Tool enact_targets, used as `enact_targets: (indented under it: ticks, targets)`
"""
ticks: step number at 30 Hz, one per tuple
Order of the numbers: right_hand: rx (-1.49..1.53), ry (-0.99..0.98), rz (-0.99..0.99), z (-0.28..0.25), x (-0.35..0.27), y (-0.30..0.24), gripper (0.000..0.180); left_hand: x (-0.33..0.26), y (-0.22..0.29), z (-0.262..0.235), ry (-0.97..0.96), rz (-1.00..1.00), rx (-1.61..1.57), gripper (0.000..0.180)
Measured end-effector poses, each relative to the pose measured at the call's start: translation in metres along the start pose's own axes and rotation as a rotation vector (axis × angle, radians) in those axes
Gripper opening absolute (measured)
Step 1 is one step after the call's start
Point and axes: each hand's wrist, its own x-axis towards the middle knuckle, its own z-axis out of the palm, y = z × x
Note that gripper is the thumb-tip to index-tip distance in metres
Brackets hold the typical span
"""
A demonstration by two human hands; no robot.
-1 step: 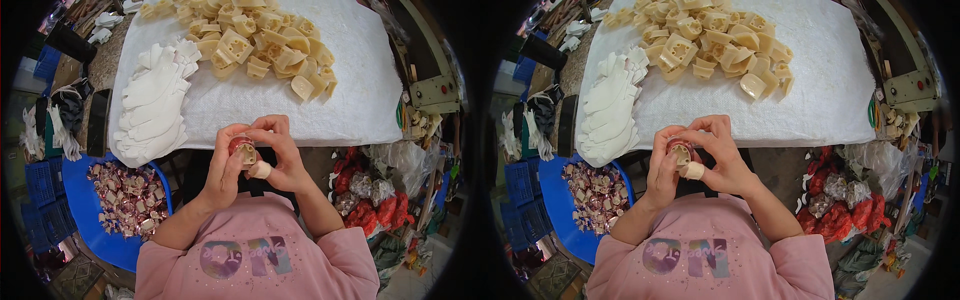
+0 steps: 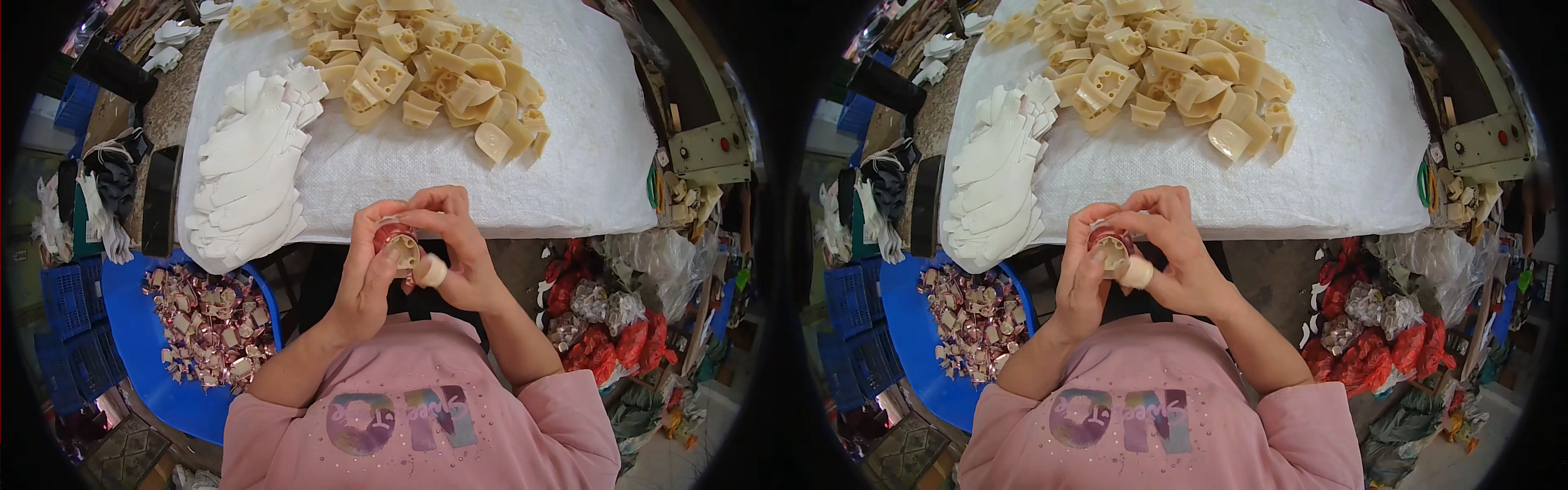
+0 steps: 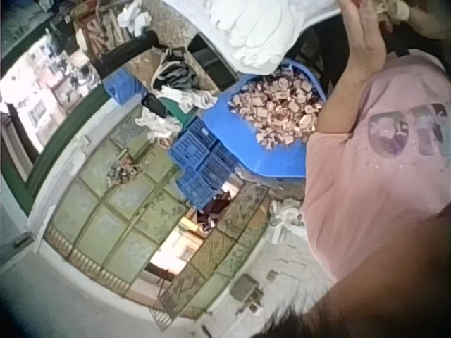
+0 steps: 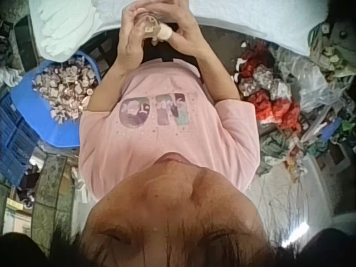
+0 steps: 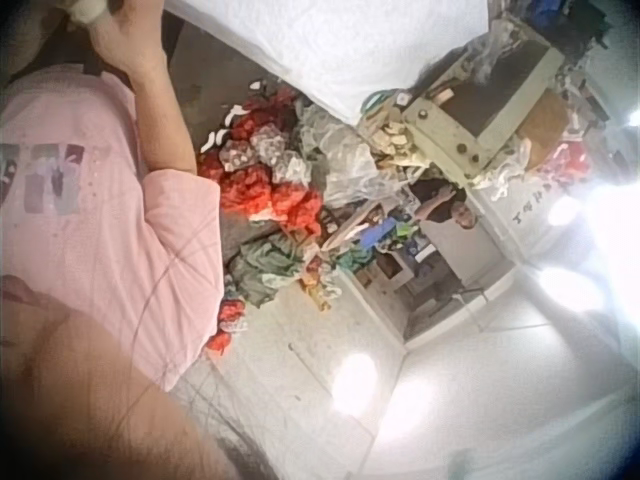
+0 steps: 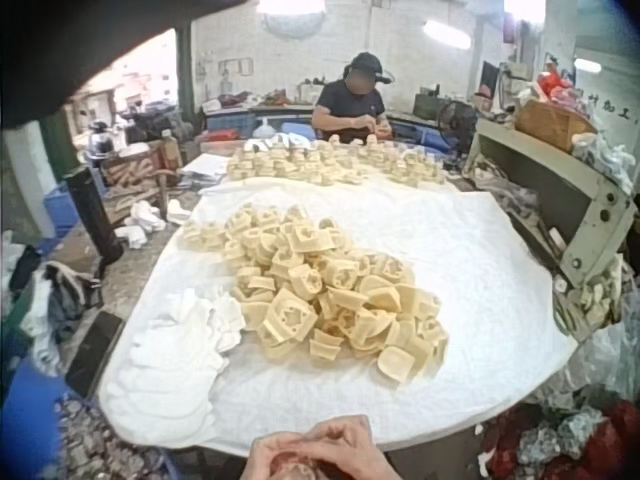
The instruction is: The person is manually assembling or preparing components for shoe manufacturing, possibly attaching decorative or functional pieces.
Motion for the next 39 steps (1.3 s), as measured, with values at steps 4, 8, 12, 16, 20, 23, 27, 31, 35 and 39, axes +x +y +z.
enact_targets:
  ticks: [4, 8, 12, 16, 20, 23, 27, 31, 35, 39]
  targets:
    - [0.631, -0.166, 0.439, -0.002, 0.023, -0.007, 0.019, 0.006, -0.002, 0.004, -0.005, 0.065, -0.148, 0.07]
    - [0.705, -0.342, 0.528, -0.004, 0.024, 0.007, 0.015, 0.006, 0.002, 0.01, 0.032, 0.149, -0.014, 0.073]
    - [0.57, -0.195, 0.252, 0.01, 0.01, 0.009, 0.011, 0.003, -0.003, 0.012, 0.103, 0.252, 0.206, 0.069]
    - [0.394, -0.021, 0.086, 0.028, -0.001, 0.017, 0.016, 0.002, -0.006, 0.012, 0.145, 0.253, 0.238, 0.061]
    - [0.582, 0.023, 0.15, 0.036, -0.007, 0.009, 0.03, 0.012, 0.005, 0.014, 0.234, 0.316, 0.142, 0.045]
    - [0.654, -0.013, 0.131, 0.036, -0.007, 0.011, 0.034, 0.014, -0.003, 0.012, 0.265, 0.294, 0.11, 0.04]
    - [0.355, 0.063, -0.104, 0.037, -0.002, 0.01, 0.032, 0.011, -0.002, 0.012, 0.233, 0.313, 0.182, 0.038]
    - [0.199, 0.116, -0.106, 0.033, 0.001, 0.009, 0.033, 0.011, -0.003, 0.011, 0.224, 0.231, 0.16, 0.044]
    - [0.475, -0.008, 0.306, 0.02, 0.002, 0.002, 0.036, 0.016, -0.003, 0.002, 0.093, 0.069, -0.25, 0.072]
    - [0.195, 0.082, 0.111, 0.005, 0.013, 0.011, 0.039, 0.014, 0.0, -0.008, 0.063, 0.129, -0.119, 0.079]
